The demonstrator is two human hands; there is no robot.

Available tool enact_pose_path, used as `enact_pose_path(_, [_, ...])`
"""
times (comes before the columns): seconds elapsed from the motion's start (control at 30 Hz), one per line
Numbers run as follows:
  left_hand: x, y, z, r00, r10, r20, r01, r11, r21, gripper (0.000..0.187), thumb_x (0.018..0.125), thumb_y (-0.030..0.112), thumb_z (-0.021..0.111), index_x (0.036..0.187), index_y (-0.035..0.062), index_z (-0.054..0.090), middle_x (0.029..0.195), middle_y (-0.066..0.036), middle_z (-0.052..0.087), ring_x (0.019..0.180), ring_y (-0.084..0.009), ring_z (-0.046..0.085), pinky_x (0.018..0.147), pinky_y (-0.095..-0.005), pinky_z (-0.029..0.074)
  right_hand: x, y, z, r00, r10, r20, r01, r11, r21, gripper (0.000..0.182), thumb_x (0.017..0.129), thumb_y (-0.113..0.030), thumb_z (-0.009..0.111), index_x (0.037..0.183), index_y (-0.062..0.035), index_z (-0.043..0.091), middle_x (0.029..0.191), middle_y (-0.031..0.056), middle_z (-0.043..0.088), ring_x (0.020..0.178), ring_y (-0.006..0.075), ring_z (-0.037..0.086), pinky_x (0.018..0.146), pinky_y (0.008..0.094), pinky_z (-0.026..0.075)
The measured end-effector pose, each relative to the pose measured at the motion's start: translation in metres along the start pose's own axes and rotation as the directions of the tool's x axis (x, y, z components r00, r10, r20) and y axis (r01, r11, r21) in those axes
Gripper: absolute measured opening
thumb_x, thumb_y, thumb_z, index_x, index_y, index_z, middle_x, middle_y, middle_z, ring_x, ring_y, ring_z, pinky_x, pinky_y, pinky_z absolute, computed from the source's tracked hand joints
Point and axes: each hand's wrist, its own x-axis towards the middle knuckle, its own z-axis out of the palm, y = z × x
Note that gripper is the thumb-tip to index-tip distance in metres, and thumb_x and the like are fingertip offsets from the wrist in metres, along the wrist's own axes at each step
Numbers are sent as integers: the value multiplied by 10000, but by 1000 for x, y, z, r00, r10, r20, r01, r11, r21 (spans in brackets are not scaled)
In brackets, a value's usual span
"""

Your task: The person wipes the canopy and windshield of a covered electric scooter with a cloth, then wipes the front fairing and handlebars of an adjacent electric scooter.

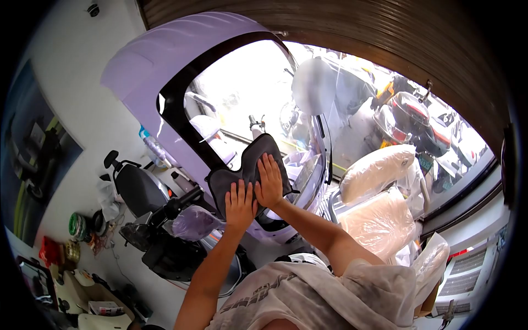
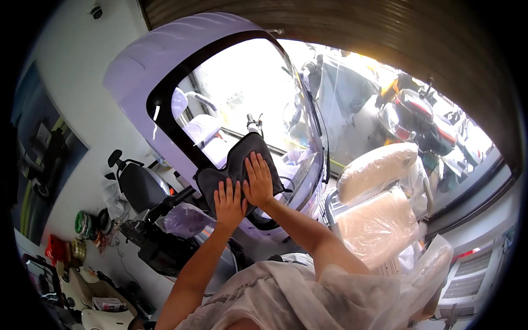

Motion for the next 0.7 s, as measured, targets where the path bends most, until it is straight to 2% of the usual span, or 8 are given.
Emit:
enact_pose_path(0.17, [1, 12, 2, 998, -35, 43, 33, 999, 37, 649, 931, 378, 612, 1490, 70, 492, 1591, -249, 365, 1477, -477, 312, 1170, -602, 249, -2, 11, -4, 1000, -16, 24, 16, 1000, -2, 677, 880, -218, 541, 1488, 53, 424, 1593, 285, 334, 1474, 486, 303, 1208, 560, 239])
enact_pose_path(0.23, [4, 18, 0, 997, -56, 46, 55, 998, 26, 657, 927, 389, 619, 1487, 69, 494, 1589, -252, 365, 1477, -480, 309, 1174, -602, 244, -1, 20, -8, 995, -76, 68, 75, 997, 8, 681, 875, -229, 542, 1478, 65, 430, 1580, 298, 347, 1466, 497, 312, 1197, 568, 252])
enact_pose_path(0.37, [7, 26, 2, 997, -70, 39, 69, 997, 46, 699, 918, 426, 632, 1498, 67, 479, 1593, -261, 353, 1479, -485, 302, 1181, -605, 227, 1, 33, -15, 988, -102, 112, 100, 995, 25, 682, 876, -281, 563, 1473, 31, 462, 1575, 282, 369, 1457, 476, 339, 1193, 557, 267])
enact_pose_path(0.53, [14, 40, 5, 993, -104, 55, 99, 992, 81, 724, 923, 441, 624, 1521, 71, 447, 1611, -277, 306, 1488, -498, 266, 1182, -622, 203, 4, 49, -21, 988, -114, 103, 110, 993, 45, 696, 874, -304, 578, 1477, 23, 459, 1582, 271, 365, 1461, 469, 335, 1192, 550, 269])
enact_pose_path(0.6, [20, 48, 2, 991, -116, 60, 110, 990, 87, 733, 924, 444, 622, 1528, 71, 437, 1617, -285, 288, 1490, -506, 253, 1180, -626, 201, 10, 62, -26, 992, -85, 97, 79, 995, 66, 706, 864, -317, 609, 1482, -9, 463, 1594, 246, 358, 1472, 448, 324, 1197, 539, 269])
enact_pose_path(0.7, [29, 60, 1, 981, -157, 114, 148, 986, 81, 757, 924, 446, 620, 1547, 72, 408, 1626, -300, 252, 1494, -518, 228, 1177, -630, 198, 16, 78, -33, 993, -72, 97, 63, 994, 89, 714, 864, -320, 612, 1487, -9, 454, 1596, 245, 354, 1475, 448, 317, 1197, 539, 267])
